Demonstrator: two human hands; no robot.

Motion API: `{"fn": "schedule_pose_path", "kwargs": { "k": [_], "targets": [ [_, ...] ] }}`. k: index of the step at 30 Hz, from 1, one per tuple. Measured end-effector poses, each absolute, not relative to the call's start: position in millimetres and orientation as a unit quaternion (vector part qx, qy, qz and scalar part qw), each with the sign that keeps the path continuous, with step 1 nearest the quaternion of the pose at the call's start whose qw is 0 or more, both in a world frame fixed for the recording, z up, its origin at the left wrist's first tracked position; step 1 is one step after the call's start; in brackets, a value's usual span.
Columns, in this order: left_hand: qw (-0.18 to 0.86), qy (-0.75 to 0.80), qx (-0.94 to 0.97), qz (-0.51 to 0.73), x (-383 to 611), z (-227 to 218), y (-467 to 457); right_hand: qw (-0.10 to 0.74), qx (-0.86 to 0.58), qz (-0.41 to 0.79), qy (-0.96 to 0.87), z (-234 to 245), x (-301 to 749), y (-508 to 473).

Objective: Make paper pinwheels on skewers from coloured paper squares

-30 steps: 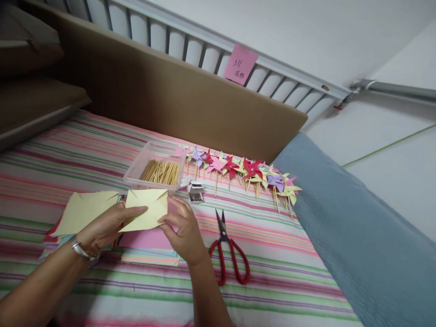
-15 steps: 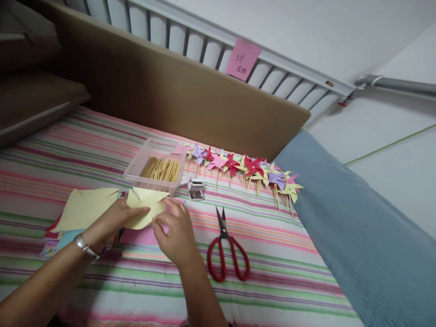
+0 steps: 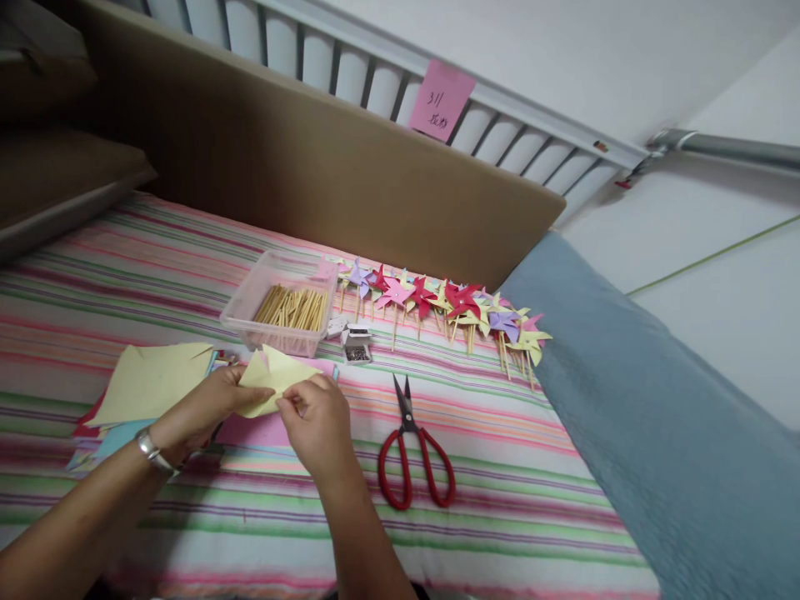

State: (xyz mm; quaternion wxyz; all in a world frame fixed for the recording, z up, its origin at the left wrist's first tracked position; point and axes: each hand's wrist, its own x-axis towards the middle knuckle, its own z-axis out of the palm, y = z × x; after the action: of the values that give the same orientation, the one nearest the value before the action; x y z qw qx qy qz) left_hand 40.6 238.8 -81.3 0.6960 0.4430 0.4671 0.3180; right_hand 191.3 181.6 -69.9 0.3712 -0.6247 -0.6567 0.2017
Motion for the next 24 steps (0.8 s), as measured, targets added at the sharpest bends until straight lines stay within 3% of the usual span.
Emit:
{"fn": "schedule_pose_path", "kwargs": {
  "k": [24],
  "targets": [
    [0.714, 0.46, 0.434, 0.299, 44.0, -81.3, 234.5, 0.363, -0.671, 0.23, -0.603, -77.8, 187.9, 184.8]
  ]
}}
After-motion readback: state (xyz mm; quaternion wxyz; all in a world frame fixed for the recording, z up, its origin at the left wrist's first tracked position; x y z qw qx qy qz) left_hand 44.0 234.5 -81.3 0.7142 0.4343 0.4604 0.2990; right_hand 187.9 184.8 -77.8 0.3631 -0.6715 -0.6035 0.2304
